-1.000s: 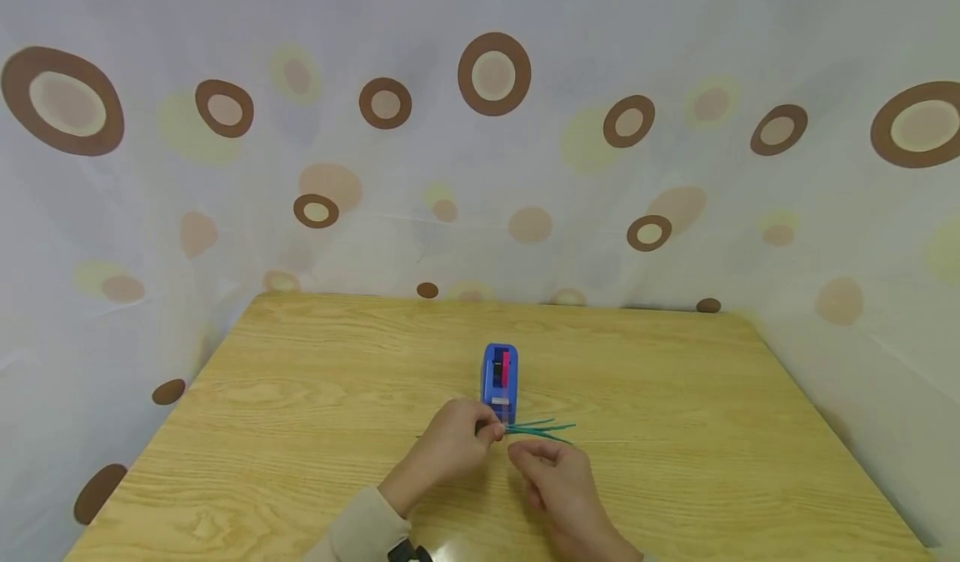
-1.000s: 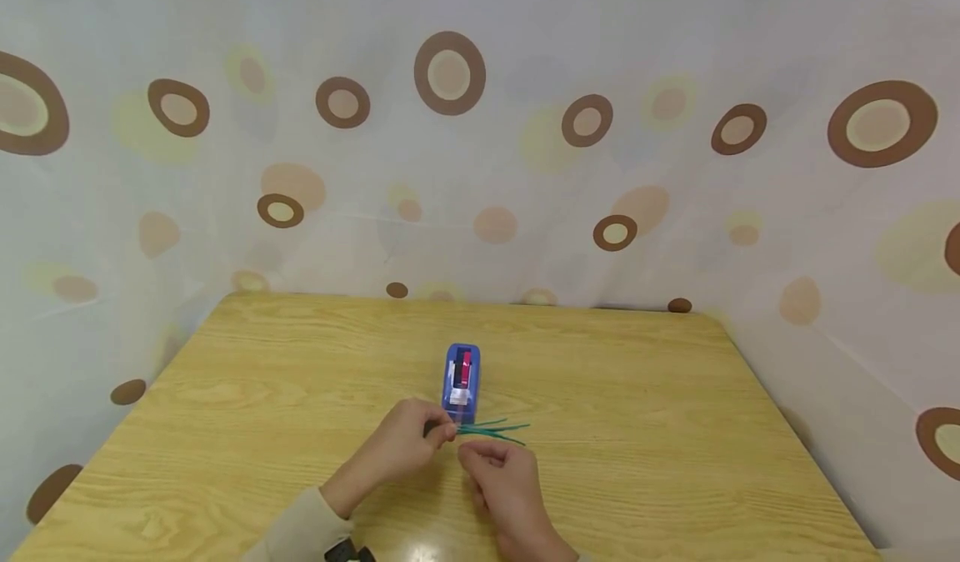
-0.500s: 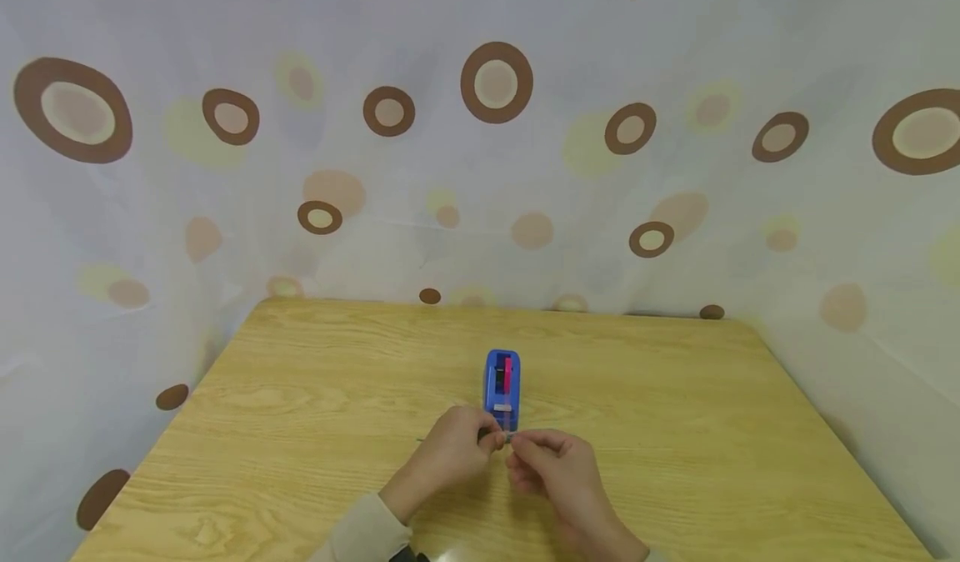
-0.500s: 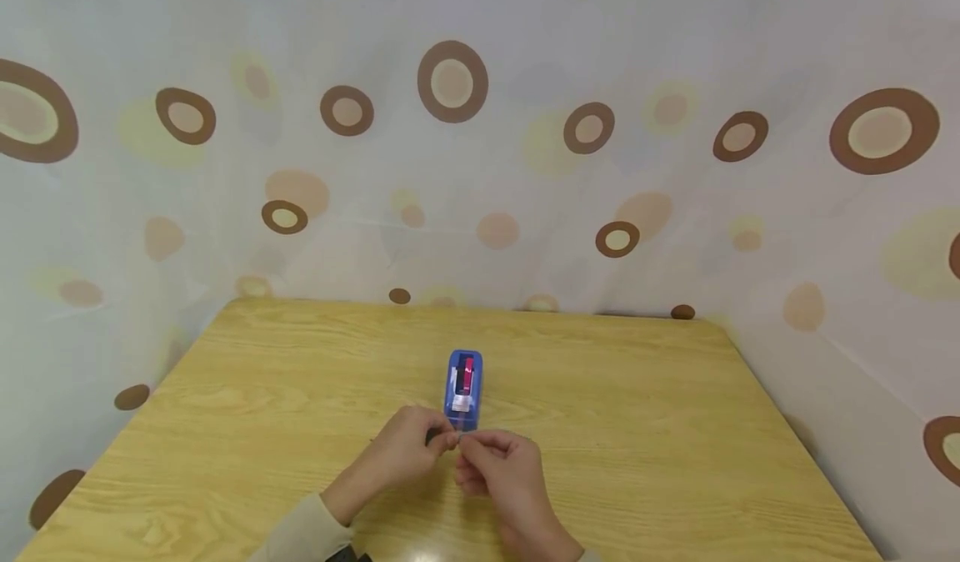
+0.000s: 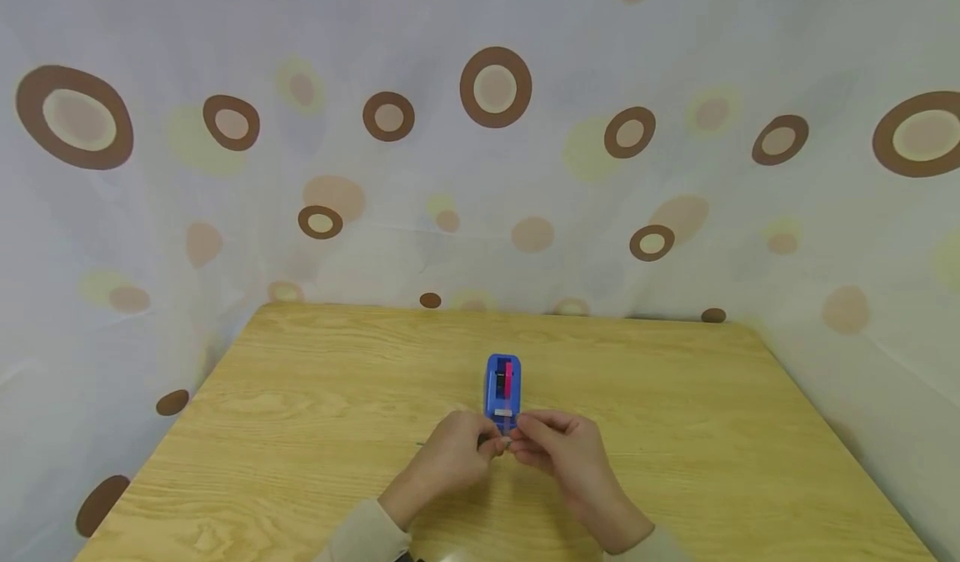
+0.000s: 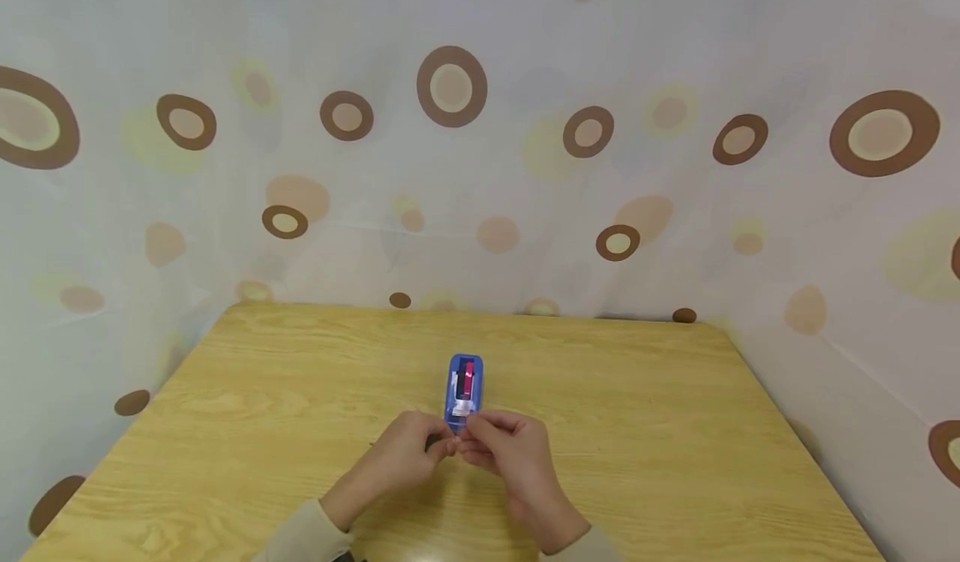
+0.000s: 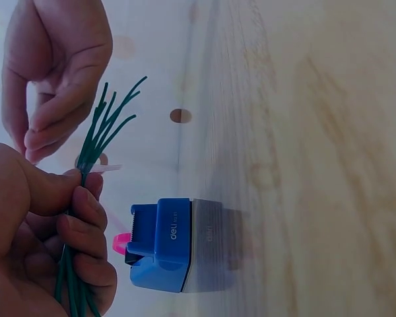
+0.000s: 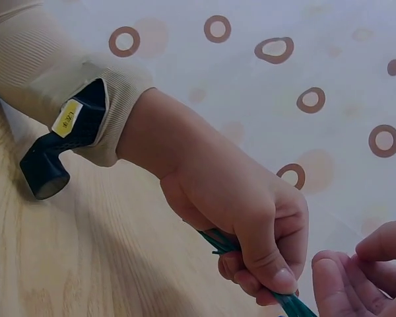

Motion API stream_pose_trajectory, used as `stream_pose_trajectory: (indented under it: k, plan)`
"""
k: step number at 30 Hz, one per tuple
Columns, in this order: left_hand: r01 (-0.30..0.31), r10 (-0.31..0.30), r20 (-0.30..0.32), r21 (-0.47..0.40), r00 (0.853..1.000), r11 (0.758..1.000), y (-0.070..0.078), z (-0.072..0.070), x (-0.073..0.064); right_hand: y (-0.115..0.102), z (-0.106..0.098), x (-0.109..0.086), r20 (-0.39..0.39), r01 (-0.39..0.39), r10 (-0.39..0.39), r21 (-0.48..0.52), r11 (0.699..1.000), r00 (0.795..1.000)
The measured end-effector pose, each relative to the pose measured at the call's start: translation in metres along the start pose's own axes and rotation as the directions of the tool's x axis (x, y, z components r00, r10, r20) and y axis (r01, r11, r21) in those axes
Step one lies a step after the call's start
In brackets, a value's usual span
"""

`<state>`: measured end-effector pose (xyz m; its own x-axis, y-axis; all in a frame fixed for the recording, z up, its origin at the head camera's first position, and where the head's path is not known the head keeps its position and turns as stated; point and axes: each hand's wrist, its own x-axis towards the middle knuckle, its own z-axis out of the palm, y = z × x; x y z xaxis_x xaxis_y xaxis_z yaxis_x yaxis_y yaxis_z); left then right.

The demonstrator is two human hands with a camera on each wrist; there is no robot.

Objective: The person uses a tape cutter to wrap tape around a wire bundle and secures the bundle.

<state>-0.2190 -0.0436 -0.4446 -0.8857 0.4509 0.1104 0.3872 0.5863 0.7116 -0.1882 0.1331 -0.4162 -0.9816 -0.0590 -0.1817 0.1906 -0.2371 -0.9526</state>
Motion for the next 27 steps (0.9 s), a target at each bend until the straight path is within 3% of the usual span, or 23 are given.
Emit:
stream_pose_trajectory:
  k: [9, 18, 27]
  plan:
    - [-0.023, 0.023, 0.003, -0.003, 1.0, 1.0, -0.002, 0.001, -0.001, -0.007, -0.009, 0.011, 0.073, -0.013, 0.013, -0.011, 1.0, 0.997]
    - [-0.027, 0.027, 0.013, 0.023, 1.0, 0.999, -0.001, 0.0, -0.001, -0.016, -0.012, 0.025, 0.121, 0.05, -0.037, -0.104, 0.993, 0.992]
    - [-0.016, 0.016, 0.018, 0.029, 1.0, 0.999, 0.0, -0.001, -0.002, -0.011, -0.017, 0.038, 0.154, 0.051, -0.022, -0.186, 0.981, 0.988]
